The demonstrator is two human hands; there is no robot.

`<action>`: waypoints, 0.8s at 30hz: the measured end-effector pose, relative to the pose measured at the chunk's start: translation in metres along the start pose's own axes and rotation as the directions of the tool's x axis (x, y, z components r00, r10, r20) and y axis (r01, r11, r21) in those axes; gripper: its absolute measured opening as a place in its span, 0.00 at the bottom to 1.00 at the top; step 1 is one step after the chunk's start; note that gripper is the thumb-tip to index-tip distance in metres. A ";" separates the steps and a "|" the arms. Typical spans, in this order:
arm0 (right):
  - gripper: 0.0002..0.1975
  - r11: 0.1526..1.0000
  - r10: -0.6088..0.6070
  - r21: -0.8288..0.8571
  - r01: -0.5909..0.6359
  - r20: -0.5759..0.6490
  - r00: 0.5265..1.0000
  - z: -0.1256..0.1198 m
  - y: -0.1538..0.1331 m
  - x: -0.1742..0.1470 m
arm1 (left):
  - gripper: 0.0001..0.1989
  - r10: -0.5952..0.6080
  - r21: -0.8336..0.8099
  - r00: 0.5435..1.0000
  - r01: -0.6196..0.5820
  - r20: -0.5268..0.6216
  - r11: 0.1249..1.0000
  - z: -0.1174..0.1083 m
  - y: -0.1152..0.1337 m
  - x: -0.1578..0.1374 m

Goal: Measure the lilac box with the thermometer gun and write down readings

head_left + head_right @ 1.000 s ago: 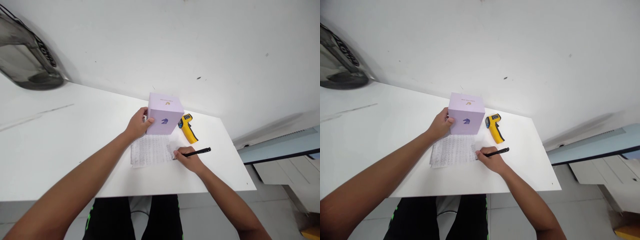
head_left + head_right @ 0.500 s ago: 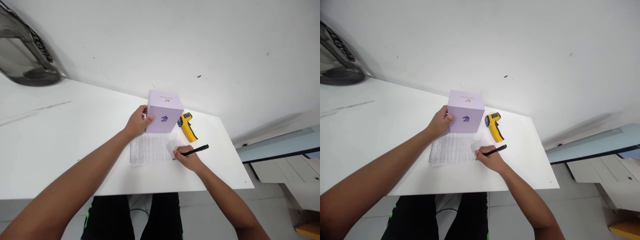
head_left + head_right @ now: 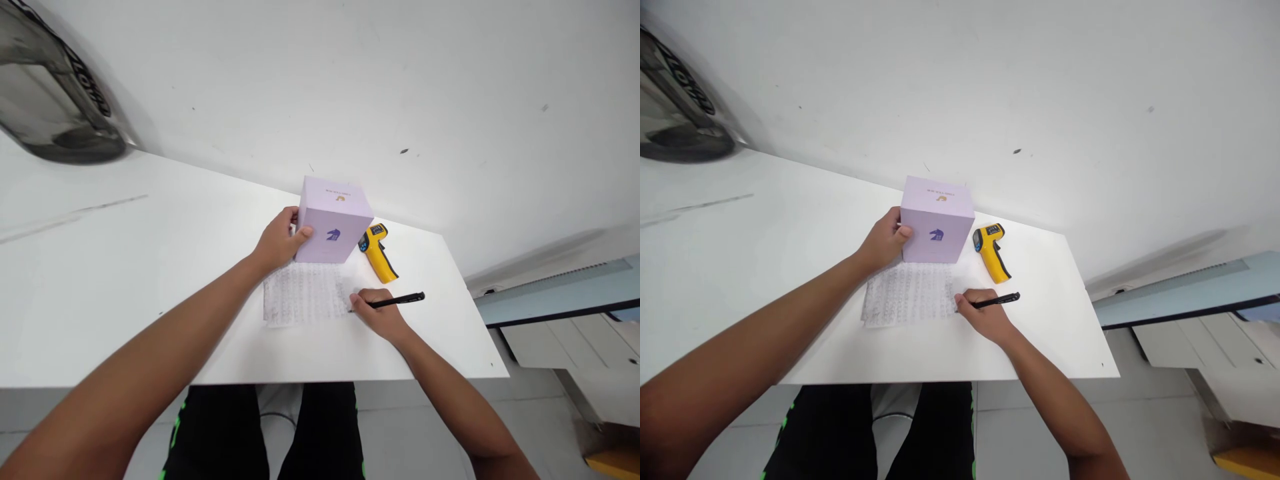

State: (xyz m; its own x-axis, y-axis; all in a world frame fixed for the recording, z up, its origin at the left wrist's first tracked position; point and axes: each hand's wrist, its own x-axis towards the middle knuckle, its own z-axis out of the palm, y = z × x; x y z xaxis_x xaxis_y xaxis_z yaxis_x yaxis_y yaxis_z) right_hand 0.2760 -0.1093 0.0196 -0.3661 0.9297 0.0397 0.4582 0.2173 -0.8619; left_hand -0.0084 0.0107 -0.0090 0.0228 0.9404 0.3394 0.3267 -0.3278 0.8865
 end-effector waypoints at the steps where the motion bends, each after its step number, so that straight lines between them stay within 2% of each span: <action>1: 0.37 1.000 0.000 -0.006 0.000 -0.003 1.000 0.000 0.000 0.000 | 0.57 0.003 -0.007 1.000 -0.003 -0.003 1.000 0.000 0.000 0.000; 14: 0.37 0.999 -0.002 -0.039 0.001 -0.035 0.999 -0.001 0.000 -0.001 | 0.56 -0.008 0.001 1.000 0.008 0.012 1.000 0.000 0.000 0.000; 20: 0.38 0.999 -0.017 -0.028 0.019 0.040 0.999 -0.003 0.000 -0.001 | 0.52 -0.001 0.007 1.000 0.000 0.010 1.000 0.001 -0.002 0.001; 24: 0.38 1.000 0.013 -0.020 -0.012 0.030 0.999 -0.006 0.004 -0.001 | 0.51 -0.001 0.013 1.000 0.001 0.002 1.000 0.001 -0.001 0.001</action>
State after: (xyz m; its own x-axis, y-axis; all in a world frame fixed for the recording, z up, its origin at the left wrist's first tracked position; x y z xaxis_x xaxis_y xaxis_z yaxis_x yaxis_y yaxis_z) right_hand 0.2824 -0.1074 0.0191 -0.3846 0.9230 0.0134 0.4784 0.2117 -0.8523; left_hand -0.0075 0.0118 -0.0099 0.0245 0.9408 0.3382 0.3391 -0.3261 0.8824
